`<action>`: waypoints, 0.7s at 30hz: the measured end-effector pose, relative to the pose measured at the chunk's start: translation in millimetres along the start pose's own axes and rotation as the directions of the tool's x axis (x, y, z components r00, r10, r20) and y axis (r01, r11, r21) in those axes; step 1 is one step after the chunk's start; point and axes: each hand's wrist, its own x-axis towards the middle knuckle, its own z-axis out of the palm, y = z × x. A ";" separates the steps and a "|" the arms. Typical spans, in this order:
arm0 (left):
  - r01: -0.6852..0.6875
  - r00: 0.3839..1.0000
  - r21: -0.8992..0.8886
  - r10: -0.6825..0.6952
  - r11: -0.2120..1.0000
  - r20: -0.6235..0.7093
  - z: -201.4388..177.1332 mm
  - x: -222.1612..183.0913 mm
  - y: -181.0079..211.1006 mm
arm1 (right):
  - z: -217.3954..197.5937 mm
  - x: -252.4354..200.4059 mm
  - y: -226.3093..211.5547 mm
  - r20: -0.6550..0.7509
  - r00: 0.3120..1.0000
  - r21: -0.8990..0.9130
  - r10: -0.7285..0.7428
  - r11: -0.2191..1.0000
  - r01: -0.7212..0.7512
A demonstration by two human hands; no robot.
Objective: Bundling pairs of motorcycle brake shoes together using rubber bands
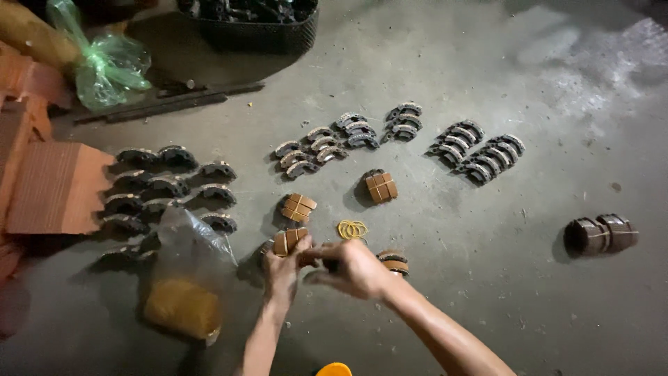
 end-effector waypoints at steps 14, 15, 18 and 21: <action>0.061 -0.016 0.120 -0.119 0.991 0.993 -21.3 -29.9 47.7 | -54.9 5.9 -6.8 0.067 0.996 0.498 -0.052 0.867 0.011; 0.059 -0.014 0.121 -0.120 0.991 0.993 -15.9 -30.8 44.2 | -46.5 9.8 -4.5 0.067 0.996 0.498 -0.054 0.867 0.014; -0.163 -0.020 0.434 -0.442 0.886 0.897 -3.7 -36.6 41.0 | -30.5 21.6 2.5 0.321 0.945 0.266 0.063 0.952 -0.154; -0.010 0.202 0.164 -0.158 0.986 0.966 -4.2 -37.2 33.1 | -28.4 26.8 14.9 0.395 0.919 0.248 0.010 0.962 -0.117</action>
